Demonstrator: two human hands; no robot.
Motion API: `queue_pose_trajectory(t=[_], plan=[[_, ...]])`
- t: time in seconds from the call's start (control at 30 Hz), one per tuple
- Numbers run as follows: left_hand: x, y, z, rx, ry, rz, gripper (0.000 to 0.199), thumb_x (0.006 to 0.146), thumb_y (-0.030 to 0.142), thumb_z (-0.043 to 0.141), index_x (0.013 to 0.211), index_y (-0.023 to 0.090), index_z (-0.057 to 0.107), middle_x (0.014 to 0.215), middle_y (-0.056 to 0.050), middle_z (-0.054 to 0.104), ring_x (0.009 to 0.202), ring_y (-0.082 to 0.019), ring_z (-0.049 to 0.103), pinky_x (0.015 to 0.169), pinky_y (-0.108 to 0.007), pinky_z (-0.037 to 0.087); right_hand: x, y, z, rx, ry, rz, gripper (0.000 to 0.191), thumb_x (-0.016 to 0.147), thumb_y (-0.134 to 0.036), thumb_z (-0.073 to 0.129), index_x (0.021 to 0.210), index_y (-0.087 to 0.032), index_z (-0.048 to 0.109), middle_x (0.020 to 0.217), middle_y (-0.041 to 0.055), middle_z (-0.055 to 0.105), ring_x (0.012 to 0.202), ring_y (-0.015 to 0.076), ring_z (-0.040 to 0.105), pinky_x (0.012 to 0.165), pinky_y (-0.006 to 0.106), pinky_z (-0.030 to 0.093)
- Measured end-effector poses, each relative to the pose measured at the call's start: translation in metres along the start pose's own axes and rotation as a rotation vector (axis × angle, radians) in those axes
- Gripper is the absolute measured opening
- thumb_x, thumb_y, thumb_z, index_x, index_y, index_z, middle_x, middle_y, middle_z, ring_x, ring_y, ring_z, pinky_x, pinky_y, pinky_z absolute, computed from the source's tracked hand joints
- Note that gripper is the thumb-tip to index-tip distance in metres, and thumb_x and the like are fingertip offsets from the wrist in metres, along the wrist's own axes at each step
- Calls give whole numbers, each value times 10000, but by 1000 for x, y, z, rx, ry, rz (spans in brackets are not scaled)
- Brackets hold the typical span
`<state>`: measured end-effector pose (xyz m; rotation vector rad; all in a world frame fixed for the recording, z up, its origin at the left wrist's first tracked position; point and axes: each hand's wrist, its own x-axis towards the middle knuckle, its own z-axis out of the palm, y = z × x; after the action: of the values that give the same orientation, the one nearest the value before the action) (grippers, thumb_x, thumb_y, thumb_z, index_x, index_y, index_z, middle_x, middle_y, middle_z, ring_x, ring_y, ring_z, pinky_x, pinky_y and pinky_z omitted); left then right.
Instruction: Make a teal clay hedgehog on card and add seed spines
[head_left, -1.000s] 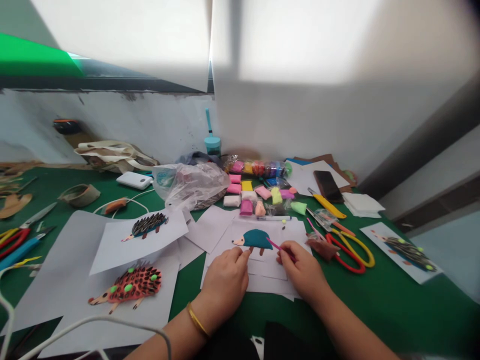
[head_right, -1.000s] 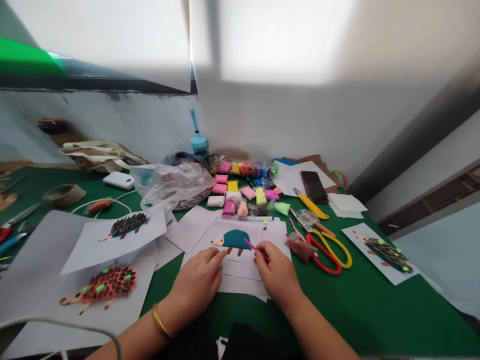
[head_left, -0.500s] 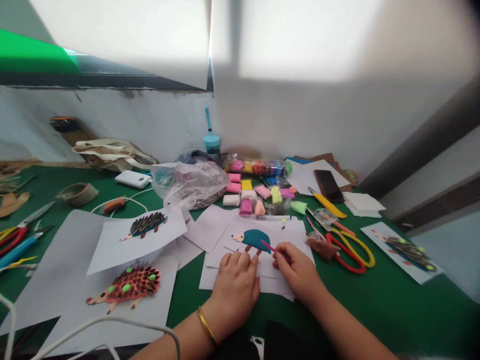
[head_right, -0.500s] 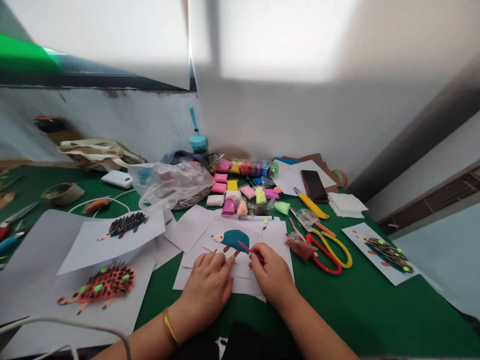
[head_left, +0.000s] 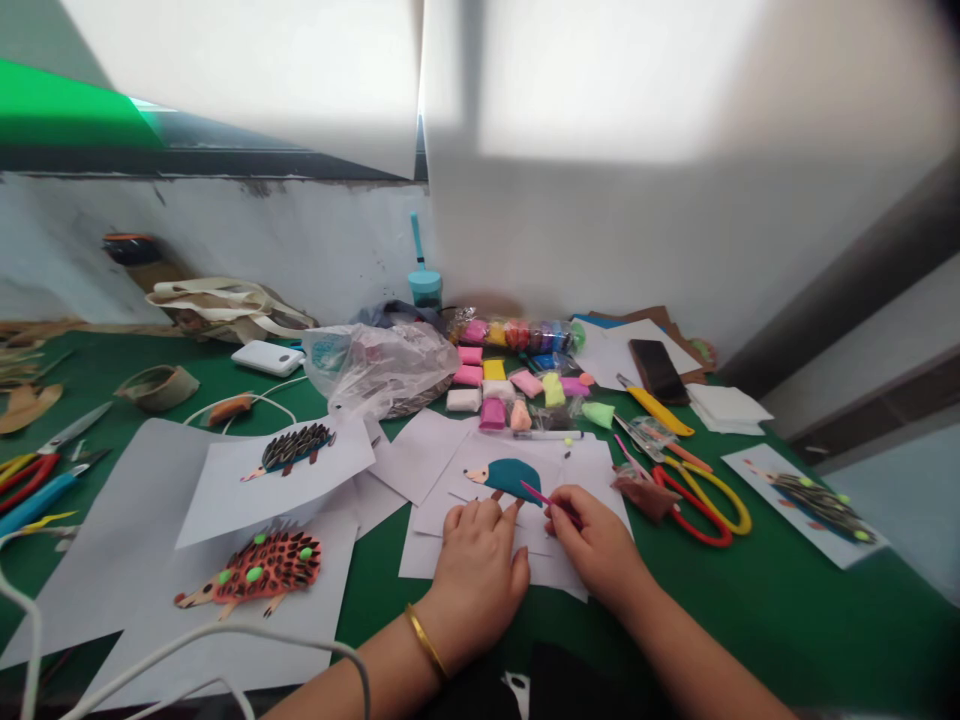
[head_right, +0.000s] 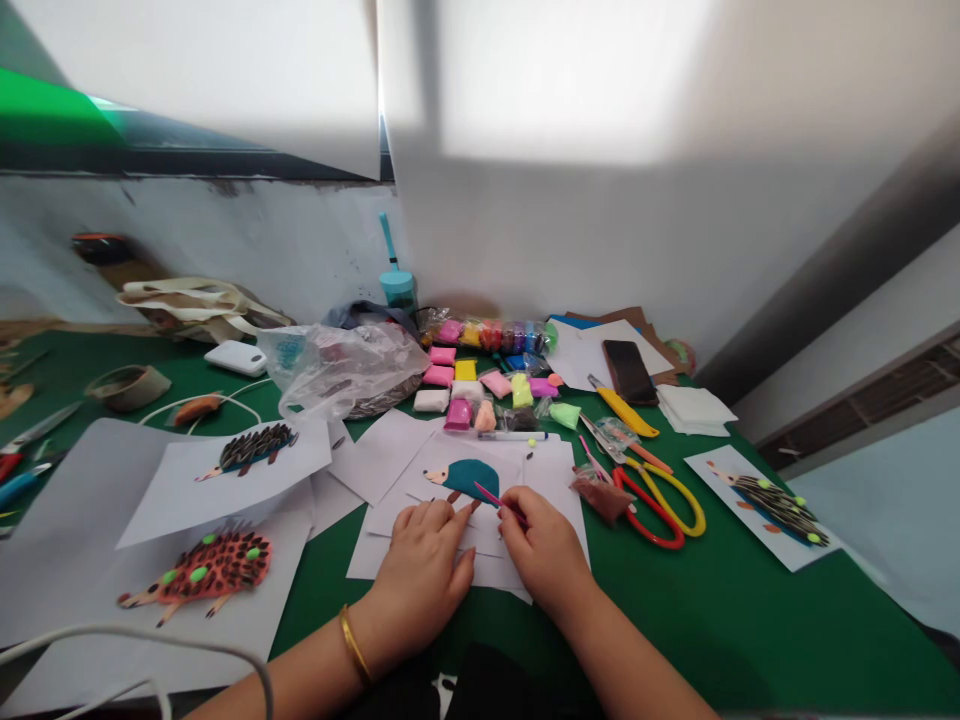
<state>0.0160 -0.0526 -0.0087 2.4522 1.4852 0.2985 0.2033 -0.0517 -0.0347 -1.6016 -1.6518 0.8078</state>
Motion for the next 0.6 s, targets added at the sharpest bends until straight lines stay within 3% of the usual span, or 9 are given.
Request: queue_pose_trajectory(t=[0.3, 0.47, 0.6], plan=[[1, -11, -6, -43, 56, -63, 416, 891, 200, 488, 1298, 236, 568, 1047, -63, 590, 997, -244, 525, 928, -426, 377, 1, -5, -3, -48, 4, -14, 181, 914, -343, 456, 931, -229, 596, 842, 18, 671, 756, 184, 634, 694, 290, 474], [-1, -15, -1, 12, 88, -4, 409, 873, 172, 506, 1265, 254, 587, 1039, -51, 586, 983, -238, 516, 926, -433, 364, 1, -7, -4, -166, 31, -86, 166, 856, -267, 486, 863, -230, 648, 831, 17, 668, 776, 181, 610, 711, 286, 455], [-1, -16, 4, 80, 112, 39, 437, 863, 186, 529, 1295, 246, 564, 1051, -60, 584, 981, -244, 507, 935, -440, 356, 1, -8, -5, -260, -20, -62, 153, 793, -226, 513, 812, -231, 664, 767, 2, 660, 720, 172, 597, 661, 278, 432]])
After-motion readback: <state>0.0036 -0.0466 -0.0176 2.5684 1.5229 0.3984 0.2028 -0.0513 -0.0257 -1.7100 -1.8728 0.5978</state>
